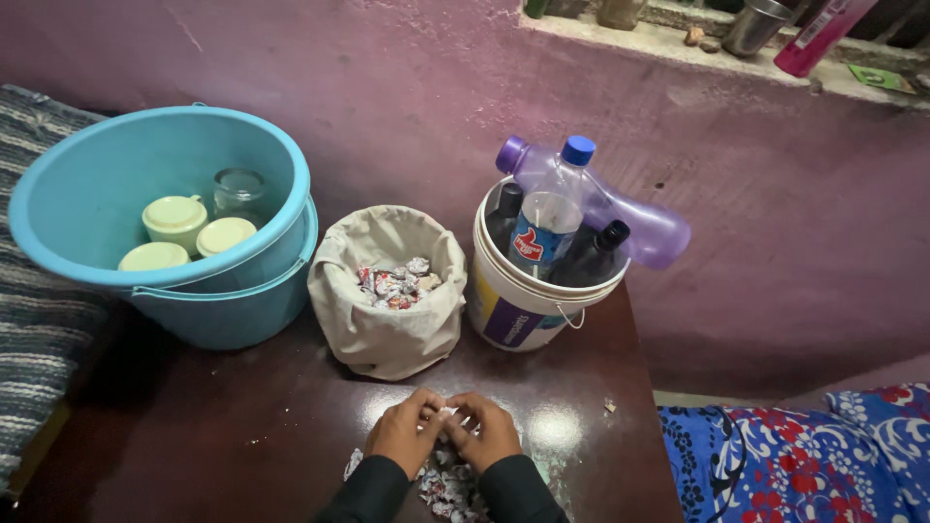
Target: The person sorts candy wrappers from a pile on a table into a cloth bag. The person repeatedly picks up handfuls of wrappers and places them into the bag.
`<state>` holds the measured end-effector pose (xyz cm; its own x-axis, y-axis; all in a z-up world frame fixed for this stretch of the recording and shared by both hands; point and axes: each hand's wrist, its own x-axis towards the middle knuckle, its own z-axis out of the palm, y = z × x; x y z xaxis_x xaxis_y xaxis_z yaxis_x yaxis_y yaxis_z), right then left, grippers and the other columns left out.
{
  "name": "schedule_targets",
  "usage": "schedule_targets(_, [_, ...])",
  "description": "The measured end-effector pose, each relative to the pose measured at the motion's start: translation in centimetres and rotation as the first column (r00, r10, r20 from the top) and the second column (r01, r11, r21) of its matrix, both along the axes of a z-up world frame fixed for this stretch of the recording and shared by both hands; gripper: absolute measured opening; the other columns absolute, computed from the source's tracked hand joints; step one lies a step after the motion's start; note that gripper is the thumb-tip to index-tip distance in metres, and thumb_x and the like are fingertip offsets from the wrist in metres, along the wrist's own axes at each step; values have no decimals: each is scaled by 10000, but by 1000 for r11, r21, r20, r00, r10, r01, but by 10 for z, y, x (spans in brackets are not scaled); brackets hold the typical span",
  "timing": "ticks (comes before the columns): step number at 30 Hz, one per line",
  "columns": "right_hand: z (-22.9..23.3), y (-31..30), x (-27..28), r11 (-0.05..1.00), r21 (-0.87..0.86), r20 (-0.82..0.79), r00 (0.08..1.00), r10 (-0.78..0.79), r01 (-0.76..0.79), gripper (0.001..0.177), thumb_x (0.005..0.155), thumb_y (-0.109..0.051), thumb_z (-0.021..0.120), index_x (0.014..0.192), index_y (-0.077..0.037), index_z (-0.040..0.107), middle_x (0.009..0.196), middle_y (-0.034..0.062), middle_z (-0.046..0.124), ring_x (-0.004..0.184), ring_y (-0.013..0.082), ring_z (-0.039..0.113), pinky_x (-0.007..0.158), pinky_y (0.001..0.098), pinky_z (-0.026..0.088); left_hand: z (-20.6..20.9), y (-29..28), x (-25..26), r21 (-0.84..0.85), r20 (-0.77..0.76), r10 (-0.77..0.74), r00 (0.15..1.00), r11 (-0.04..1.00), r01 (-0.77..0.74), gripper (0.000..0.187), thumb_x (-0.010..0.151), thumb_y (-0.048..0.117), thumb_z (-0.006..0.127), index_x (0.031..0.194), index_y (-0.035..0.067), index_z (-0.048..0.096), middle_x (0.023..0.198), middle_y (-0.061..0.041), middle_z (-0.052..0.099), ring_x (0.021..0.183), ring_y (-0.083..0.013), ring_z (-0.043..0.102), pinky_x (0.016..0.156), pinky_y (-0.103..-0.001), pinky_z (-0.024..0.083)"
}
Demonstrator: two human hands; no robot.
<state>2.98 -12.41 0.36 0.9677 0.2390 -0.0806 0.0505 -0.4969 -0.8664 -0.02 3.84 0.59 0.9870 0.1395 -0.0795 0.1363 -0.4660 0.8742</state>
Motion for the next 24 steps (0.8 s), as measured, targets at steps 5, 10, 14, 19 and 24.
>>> schedule_targets(5, [14, 8, 8, 999, 34, 137, 991, -7, 3, 259, 832, -186, 784, 1058, -64, 758, 812, 78, 762, 745, 148, 706, 698, 307, 571, 19, 7, 7, -80, 31, 38, 999, 996, -35, 263, 876, 309, 718, 1043, 107, 689, 906, -84, 794, 874, -242, 793, 780, -375, 596])
schedule_targets(10, [34, 14, 29, 997, 67, 270, 961, -56, 40, 275, 824, -172, 775, 1070, -55, 736, 781, 80, 751, 724, 145, 694, 695, 306, 561, 42, 13, 7, 71, 223, 85, 971, 992, -103, 292, 858, 264, 722, 1112, 127, 674, 1102, -94, 742, 1098, -275, 675, 940, -388, 515])
schedule_targets(14, [54, 20, 49, 990, 93, 347, 929, -129, 103, 267, 825, -180, 785, 1057, -59, 728, 759, 67, 739, 688, 141, 702, 668, 301, 559, 62, 23, 9, 192, 299, 121, 947, 964, -184, 346, 806, 188, 715, 1150, 163, 684, 1272, -70, 678, 1298, -302, 540, 1034, -443, 432])
schedule_targets(19, [77, 33, 68, 992, 90, 345, 931, -116, 90, 261, 828, -191, 775, 1058, -78, 721, 735, 60, 736, 649, 147, 713, 632, 295, 550, 77, 37, 19, 257, 455, 86, 886, 940, -224, 515, 780, 154, 720, 1285, 120, 621, 1503, -125, 508, 1435, -373, 397, 1132, -499, 338])
schedule_targets(24, [92, 51, 80, 997, 63, 363, 930, -61, 41, 291, 842, -232, 765, 1085, -81, 713, 717, 96, 718, 622, 185, 699, 617, 311, 551, 78, 44, 29, 339, 400, 20, 916, 926, -168, 710, 766, 175, 750, 1435, 143, 514, 1583, -110, 395, 1481, -379, 310, 1152, -505, 299])
